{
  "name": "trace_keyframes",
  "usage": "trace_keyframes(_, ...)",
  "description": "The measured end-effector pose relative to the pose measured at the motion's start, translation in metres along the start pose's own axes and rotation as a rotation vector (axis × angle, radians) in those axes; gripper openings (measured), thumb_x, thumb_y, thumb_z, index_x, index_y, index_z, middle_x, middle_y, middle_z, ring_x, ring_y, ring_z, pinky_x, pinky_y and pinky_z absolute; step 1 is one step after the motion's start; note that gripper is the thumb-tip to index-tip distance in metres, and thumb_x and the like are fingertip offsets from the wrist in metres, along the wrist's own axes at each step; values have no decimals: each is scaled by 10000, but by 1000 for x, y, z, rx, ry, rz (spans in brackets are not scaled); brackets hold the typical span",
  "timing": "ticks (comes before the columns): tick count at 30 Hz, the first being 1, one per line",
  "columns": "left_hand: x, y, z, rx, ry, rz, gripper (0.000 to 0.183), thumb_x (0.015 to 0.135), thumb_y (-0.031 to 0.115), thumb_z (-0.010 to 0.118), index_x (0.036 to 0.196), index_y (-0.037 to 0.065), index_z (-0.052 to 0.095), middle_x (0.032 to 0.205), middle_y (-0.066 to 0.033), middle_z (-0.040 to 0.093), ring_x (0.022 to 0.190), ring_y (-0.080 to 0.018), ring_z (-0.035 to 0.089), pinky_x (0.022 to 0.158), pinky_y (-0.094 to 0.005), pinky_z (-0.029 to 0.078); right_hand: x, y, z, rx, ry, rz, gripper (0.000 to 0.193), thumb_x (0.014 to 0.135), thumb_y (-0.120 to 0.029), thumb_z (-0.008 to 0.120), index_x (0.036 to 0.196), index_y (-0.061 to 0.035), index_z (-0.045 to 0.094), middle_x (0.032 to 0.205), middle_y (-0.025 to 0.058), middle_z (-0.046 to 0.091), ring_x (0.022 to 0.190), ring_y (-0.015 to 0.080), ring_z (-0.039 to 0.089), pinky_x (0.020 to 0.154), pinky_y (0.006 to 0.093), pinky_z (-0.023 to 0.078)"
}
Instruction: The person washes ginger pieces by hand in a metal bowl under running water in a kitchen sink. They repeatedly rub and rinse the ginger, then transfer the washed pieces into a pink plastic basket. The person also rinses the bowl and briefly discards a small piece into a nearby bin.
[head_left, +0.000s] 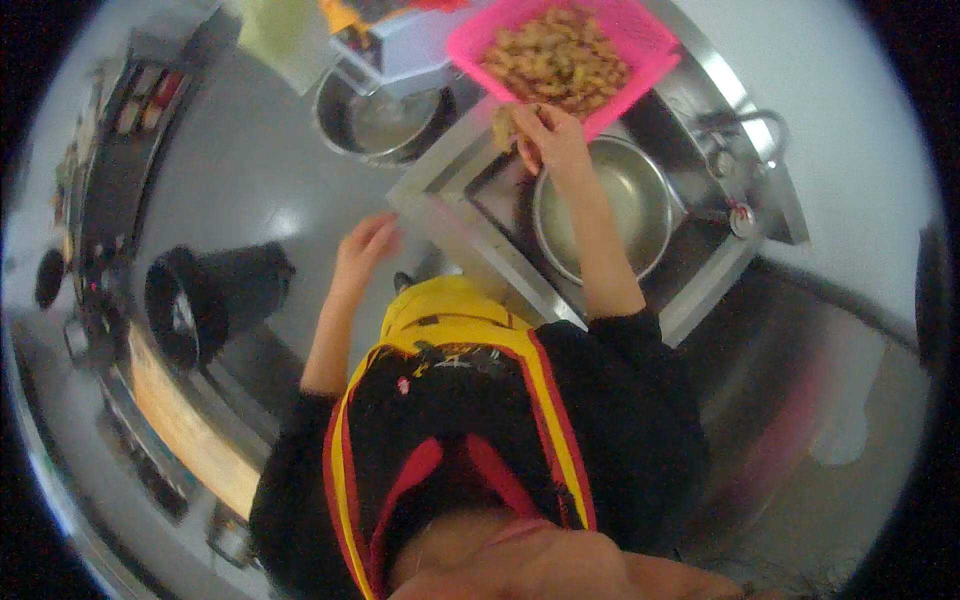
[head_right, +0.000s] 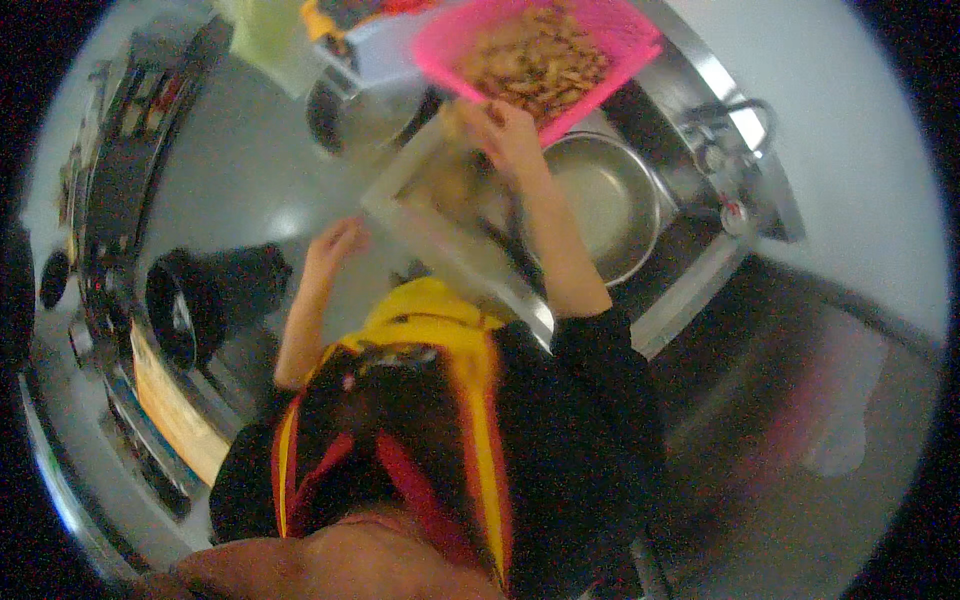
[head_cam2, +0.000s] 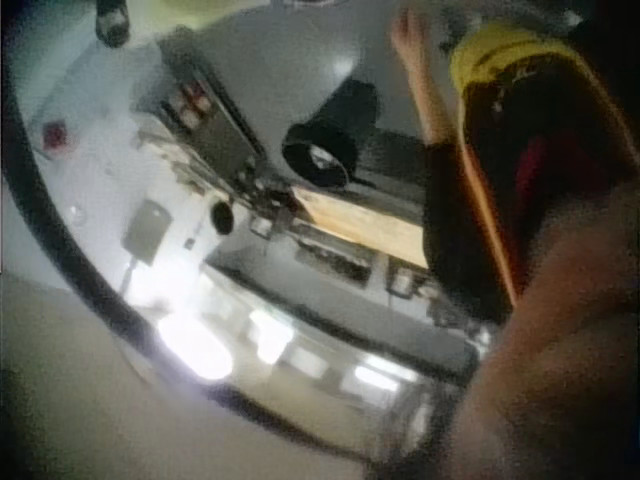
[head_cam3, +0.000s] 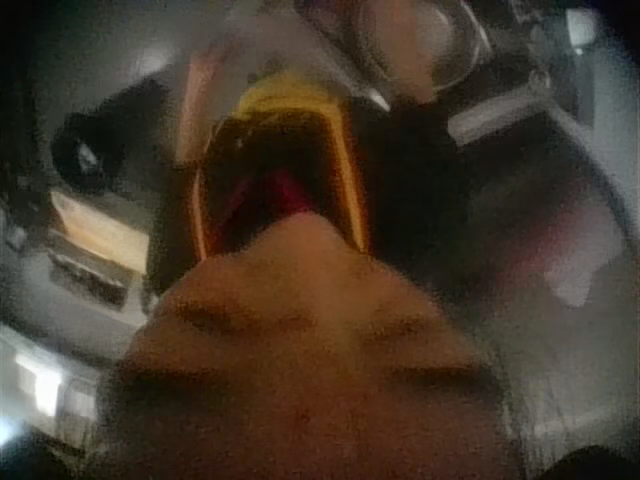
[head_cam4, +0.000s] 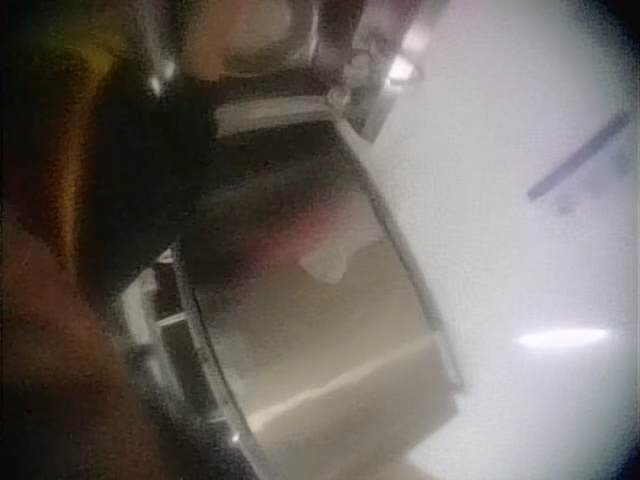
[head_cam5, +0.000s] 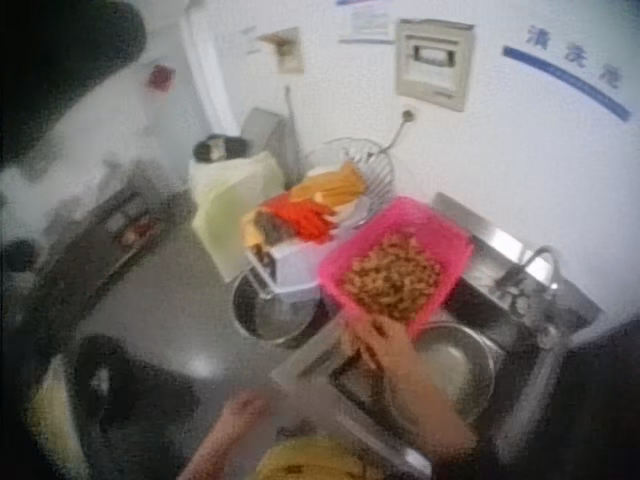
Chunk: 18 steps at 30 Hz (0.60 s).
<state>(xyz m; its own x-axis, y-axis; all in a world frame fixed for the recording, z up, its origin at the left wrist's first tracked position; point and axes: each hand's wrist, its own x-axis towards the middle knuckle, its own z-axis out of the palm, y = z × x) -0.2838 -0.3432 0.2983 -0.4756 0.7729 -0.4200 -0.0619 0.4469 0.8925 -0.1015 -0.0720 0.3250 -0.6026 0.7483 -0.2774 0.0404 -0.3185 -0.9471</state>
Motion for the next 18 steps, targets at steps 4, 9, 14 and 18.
trace_keyframes(4, 15, 91, 59, -297, -122, -32, 326, 921, 312, 440, 1052, 29, 537, 847, -77, 623, 691, -130, 583, 600, -258, 465, -30, 12, 62, -79, -94, -137, 200, 860, -227, 582, 848, -27, 580, 652, 7, 558, 472, 74, 453, 427, 210, 348)
trace_keyframes(9, 12, 108, 91, -115, 149, 83, 306, 930, 329, 405, 869, 55, 528, 597, -13, 514, 489, -97, 460, 458, -237, 362, -50, 17, 90, -288, 103, -299, 273, 846, -246, 589, 812, 25, 572, 659, 72, 560, 574, 128, 489, 524, 288, 392)
trace_keyframes(14, 9, 94, 89, -139, 140, 204, 326, 935, 350, 388, 805, 73, 503, 556, 6, 470, 467, -81, 410, 434, -226, 309, -35, 43, 91, -232, 150, -267, 286, 852, -261, 538, 760, 9, 558, 627, 81, 540, 538, 160, 487, 497, 298, 378)
trace_keyframes(18, 6, 96, 77, -314, -2, 32, 359, 936, 390, 385, 786, 81, 490, 552, 10, 449, 464, -75, 376, 418, -217, 258, -19, 69, 89, 62, 16, -130, 239, 830, -284, 543, 736, -64, 549, 610, 25, 532, 503, 130, 491, 423, 270, 347)
